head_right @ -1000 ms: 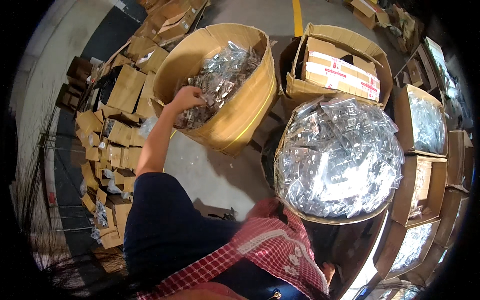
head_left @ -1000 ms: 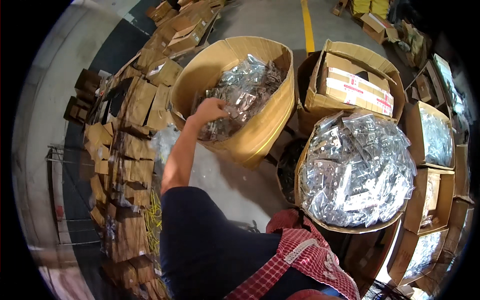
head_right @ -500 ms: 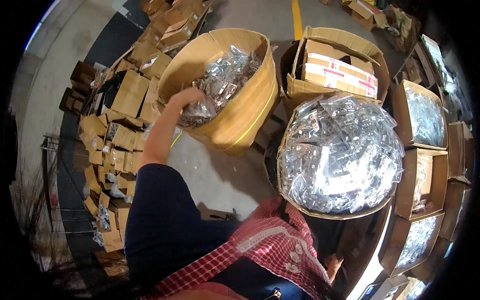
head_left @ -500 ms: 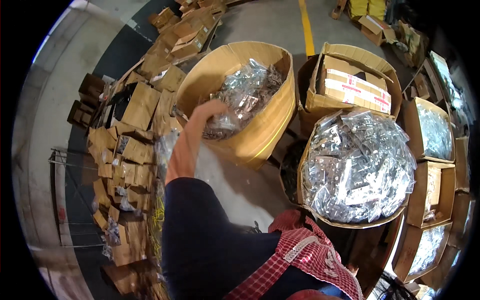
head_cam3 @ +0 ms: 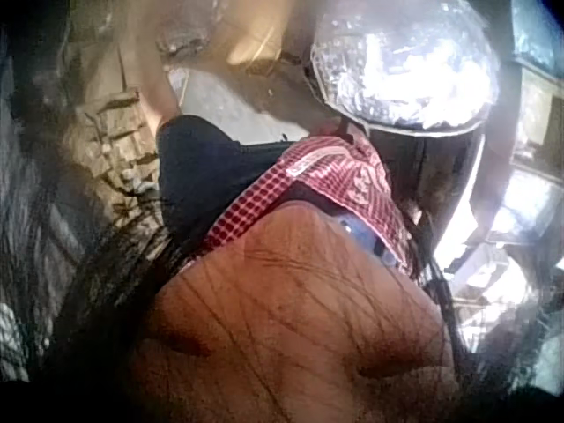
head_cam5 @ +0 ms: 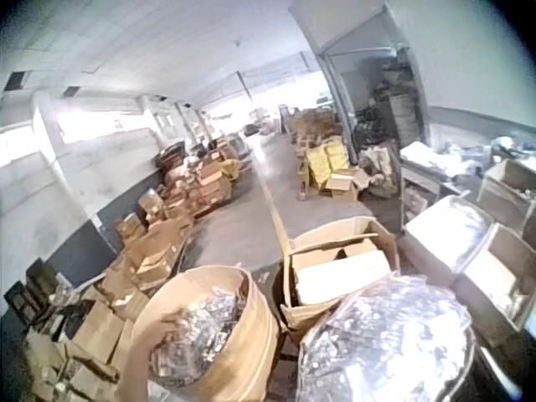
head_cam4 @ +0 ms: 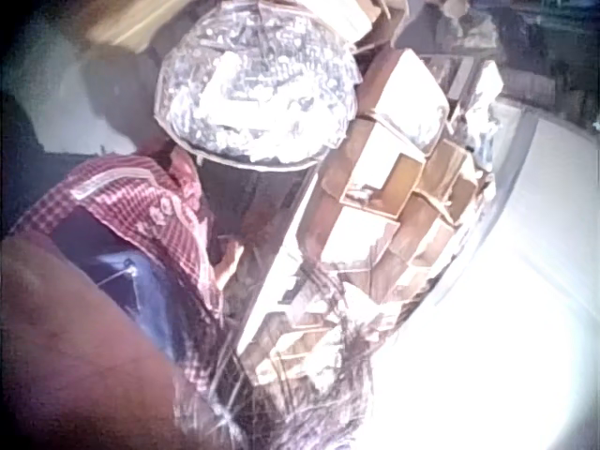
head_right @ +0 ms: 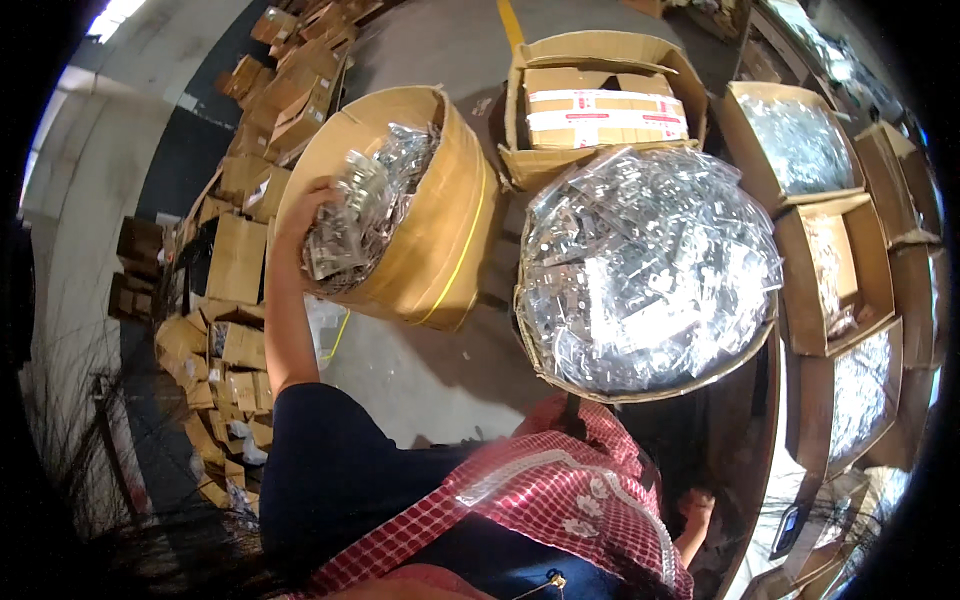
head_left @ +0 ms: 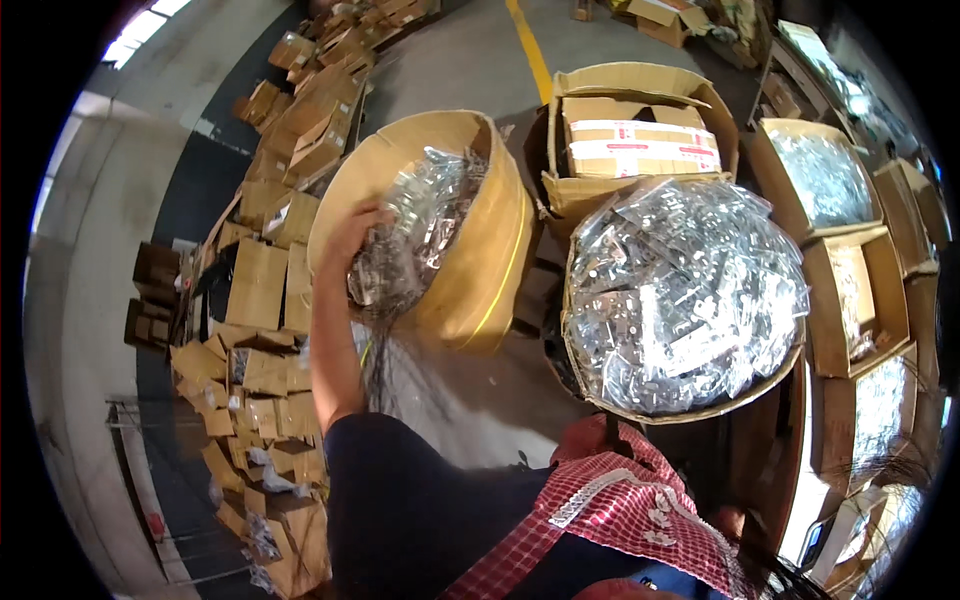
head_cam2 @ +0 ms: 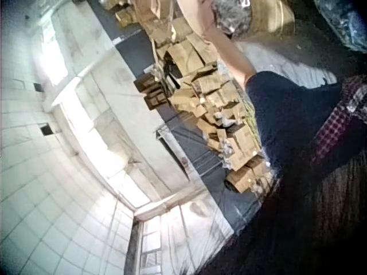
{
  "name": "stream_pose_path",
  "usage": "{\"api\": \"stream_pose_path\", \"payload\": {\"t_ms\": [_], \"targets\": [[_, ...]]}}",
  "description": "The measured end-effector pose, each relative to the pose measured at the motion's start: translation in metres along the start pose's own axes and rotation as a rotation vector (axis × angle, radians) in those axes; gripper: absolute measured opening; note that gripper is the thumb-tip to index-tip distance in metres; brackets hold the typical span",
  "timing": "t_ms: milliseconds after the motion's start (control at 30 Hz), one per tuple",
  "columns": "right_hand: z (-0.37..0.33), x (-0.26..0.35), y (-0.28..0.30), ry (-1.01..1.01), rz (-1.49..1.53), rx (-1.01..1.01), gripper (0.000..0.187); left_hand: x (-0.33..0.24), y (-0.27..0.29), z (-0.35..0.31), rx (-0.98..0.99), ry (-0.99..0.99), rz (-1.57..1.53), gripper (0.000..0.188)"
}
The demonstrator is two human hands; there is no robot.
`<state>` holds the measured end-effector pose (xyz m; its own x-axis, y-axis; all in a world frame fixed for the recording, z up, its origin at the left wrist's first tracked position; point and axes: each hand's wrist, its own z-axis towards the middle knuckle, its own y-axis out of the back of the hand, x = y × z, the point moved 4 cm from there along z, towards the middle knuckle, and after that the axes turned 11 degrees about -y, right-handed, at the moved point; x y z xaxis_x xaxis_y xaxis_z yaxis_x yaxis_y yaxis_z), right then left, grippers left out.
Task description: The person places small metal items into plastic bags, weighs the bags on a digital scale, and puts the bags into cardboard boxes.
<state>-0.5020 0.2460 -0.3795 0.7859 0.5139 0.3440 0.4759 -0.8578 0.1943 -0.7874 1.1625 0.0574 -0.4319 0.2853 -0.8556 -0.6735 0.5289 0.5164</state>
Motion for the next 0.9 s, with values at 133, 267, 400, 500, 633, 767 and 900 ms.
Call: {"api": "stream_pose_path", "payload": {"t_ms": [133,267,400,500,633,767,900], "targets": [[-0.025,0.072,-0.023,0.219,0.135,0.024,0.012,-0.087,-0.049,-0.011,-0.081,-0.155,-0.480,0.034],[-0.112,0.207,-0.065,0.474,0.046,0.065,0.011,-0.152,-0.158,-0.035,0.395,-0.330,-1.014,0.035],[-0.226,0.286,-0.073,0.678,0.190,0.437,0.033,-0.221,-0.324,-0.077,1.164,-0.397,-1.431,0.040],[-0.252,0.282,-0.036,0.711,0.275,0.815,0.065,-0.280,-0.453,-0.148,1.404,-0.142,-1.533,0.039],[-0.266,0.256,0.040,0.787,0.498,1.210,0.077,-0.329,-0.612,-0.250,1.585,-0.038,-1.550,0.036],[-0.266,0.221,0.130,0.704,0.998,1.057,0.048,-0.347,-0.716,-0.308,1.754,-0.068,-1.359,0.033],[-0.264,0.189,0.209,0.755,1.001,0.694,0.042,-0.364,-0.757,-0.359,1.312,0.046,-0.885,0.029]]}}
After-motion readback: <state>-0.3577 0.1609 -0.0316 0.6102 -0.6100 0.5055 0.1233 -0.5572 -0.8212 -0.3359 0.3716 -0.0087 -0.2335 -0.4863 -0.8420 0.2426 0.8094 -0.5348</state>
